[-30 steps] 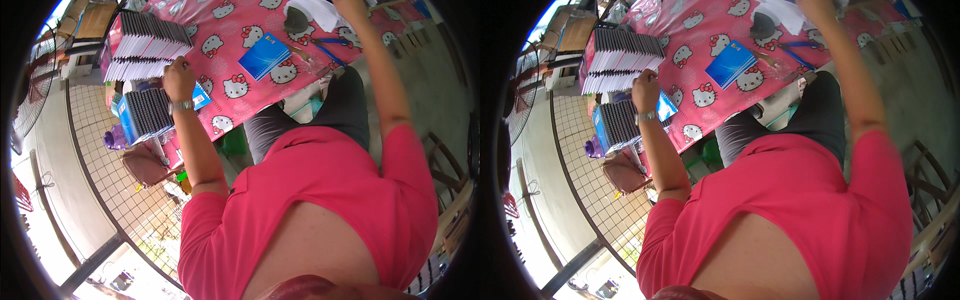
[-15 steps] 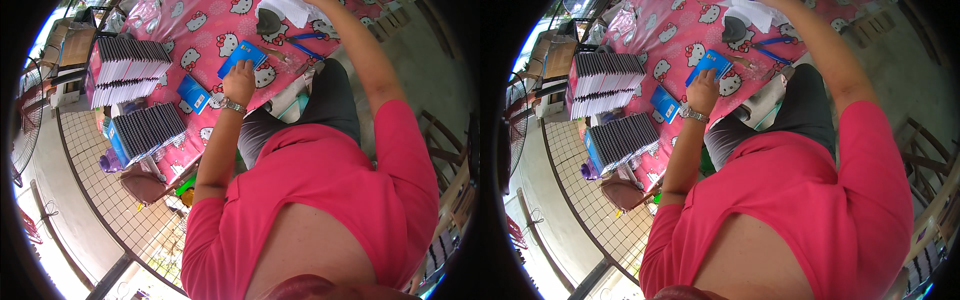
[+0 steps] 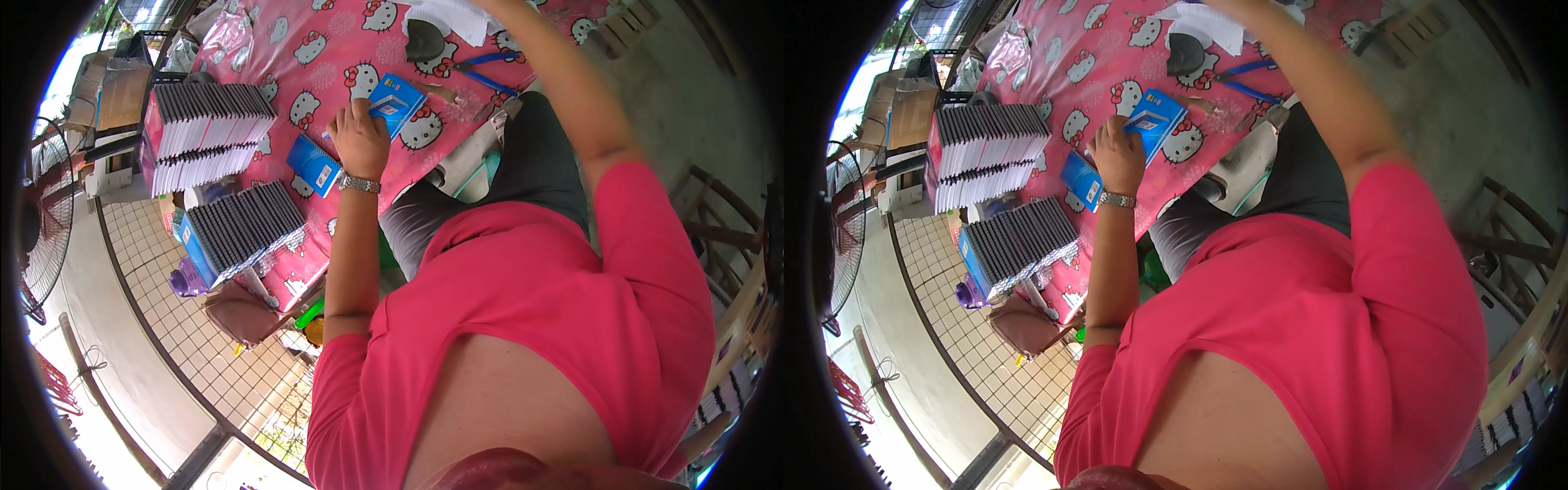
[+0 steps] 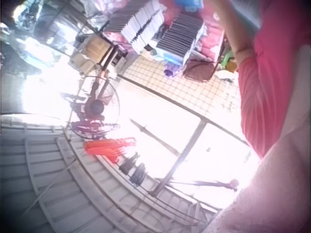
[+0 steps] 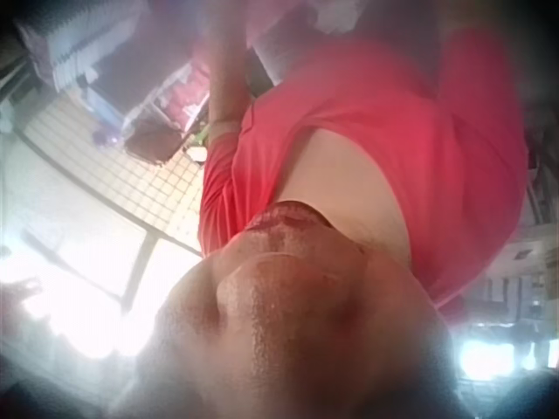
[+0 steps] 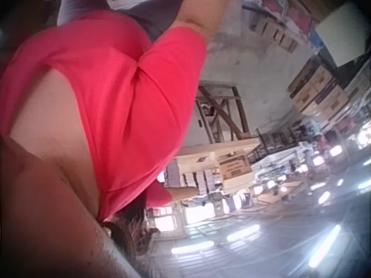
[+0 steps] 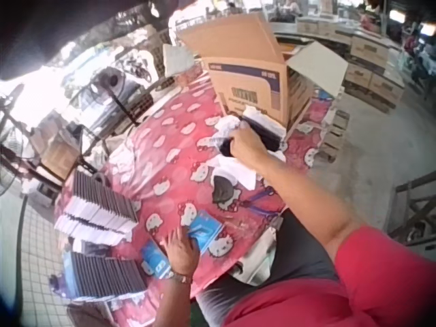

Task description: The person prepares small blue spiral notebooks by peeling a small item from the cover and stacking them on a table, eventually moving toward a cardboard box.

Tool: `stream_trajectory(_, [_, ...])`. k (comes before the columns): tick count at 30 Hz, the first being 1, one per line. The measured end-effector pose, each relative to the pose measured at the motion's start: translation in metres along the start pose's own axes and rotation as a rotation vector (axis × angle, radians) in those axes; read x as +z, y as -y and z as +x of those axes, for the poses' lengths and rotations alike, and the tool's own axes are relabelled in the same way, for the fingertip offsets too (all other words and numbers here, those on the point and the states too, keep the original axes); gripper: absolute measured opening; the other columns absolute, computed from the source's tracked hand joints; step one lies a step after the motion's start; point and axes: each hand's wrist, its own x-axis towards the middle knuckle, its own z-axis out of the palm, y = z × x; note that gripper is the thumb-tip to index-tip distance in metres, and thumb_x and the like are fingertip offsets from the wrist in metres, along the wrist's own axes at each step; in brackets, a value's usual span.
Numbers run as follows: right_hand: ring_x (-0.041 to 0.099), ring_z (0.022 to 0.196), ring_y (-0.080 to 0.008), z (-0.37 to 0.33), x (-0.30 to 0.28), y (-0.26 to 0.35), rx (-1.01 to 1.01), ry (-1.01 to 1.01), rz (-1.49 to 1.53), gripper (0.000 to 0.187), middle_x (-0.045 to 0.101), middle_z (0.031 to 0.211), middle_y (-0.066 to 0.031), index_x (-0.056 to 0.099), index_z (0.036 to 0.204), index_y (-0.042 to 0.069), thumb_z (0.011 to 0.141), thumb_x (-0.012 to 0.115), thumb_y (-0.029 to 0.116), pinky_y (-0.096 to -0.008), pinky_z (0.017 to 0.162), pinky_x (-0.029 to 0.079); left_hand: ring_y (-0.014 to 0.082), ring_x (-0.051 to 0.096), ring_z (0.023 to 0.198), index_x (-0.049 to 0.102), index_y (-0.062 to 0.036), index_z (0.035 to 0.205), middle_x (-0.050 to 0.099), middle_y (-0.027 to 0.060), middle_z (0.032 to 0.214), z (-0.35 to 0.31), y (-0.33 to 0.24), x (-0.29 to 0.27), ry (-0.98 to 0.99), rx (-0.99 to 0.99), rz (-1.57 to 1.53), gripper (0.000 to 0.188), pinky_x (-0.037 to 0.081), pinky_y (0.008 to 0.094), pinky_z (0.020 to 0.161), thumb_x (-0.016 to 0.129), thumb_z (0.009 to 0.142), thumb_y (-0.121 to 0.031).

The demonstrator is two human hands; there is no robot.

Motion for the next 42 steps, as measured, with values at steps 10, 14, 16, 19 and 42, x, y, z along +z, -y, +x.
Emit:
stream_trajectory(10, [0.059, 0.093, -0.0317, -0.008, -0.006, 0.000, -0.109, 0.075, -0.209, 0.020, 0.060, 0.099, -0.0148, 0.064, 0.101, 0.007, 0.086, 0.052, 0.013, -0.0444, 0.080, 0.047, 0.0228, 0.058, 0.092, 0.068, -0.0131, 0.096, 0.067, 0.0015, 0.091, -0.004, 0.010, -0.001, -0.007, 0.063, -0.134, 0.018, 0.034, 0.0409, 0.086, 0.069, 0.082, -0.025])
stream_trajectory(14, [0.060, 0.097, -0.0307, 0.005, -0.015, 0.010, -0.299, -0.122, -0.228, 0.019, 0.063, 0.102, -0.0123, 0.066, 0.099, 0.009, 0.088, 0.051, 0.015, -0.0434, 0.085, 0.045, 0.0234, 0.058, 0.091, 0.067, -0.0121, 0.090, 0.067, 0.0022, 0.088, -0.001, 0.003, -0.001, -0.064, 0.026, -0.072, 0.029, 0.034, 0.0419, 0.088, 0.075, 0.076, -0.036])
stream_trajectory(16, [0.059, 0.099, -0.0317, -0.007, -0.038, 0.049, -0.324, -0.018, -0.195, 0.018, 0.064, 0.102, -0.0132, 0.066, 0.097, 0.009, 0.086, 0.052, 0.013, -0.0436, 0.086, 0.044, 0.0245, 0.058, 0.089, 0.065, -0.0114, 0.085, 0.066, 0.0029, 0.085, -0.009, -0.004, 0.003, -0.113, -0.045, -0.022, 0.032, 0.034, 0.0426, 0.089, 0.076, 0.073, -0.039])
stream_trajectory(19, [0.058, 0.097, -0.0224, -0.035, -0.017, 0.040, -0.355, 0.188, -0.049, 0.017, 0.065, 0.098, 0.0020, 0.068, 0.101, 0.021, 0.085, 0.063, 0.026, -0.0426, 0.081, 0.044, 0.0257, 0.058, 0.086, 0.063, -0.0110, 0.079, 0.065, 0.0040, 0.081, 0.001, -0.021, 0.011, -0.204, -0.083, 0.018, 0.032, 0.034, 0.0457, 0.093, 0.077, 0.071, -0.039])
stream_trajectory(42, [0.060, 0.097, -0.0251, -0.132, -0.012, 0.130, -0.131, 0.647, 0.789, 0.015, 0.061, 0.102, -0.0025, 0.067, 0.096, 0.012, 0.081, 0.067, 0.012, -0.0396, 0.078, 0.049, 0.0277, 0.059, 0.088, 0.062, -0.0093, 0.089, 0.063, 0.0069, 0.085, -0.016, 0.000, 0.009, -0.158, 0.025, -0.005, 0.025, 0.036, 0.0466, 0.099, 0.073, 0.078, -0.028])
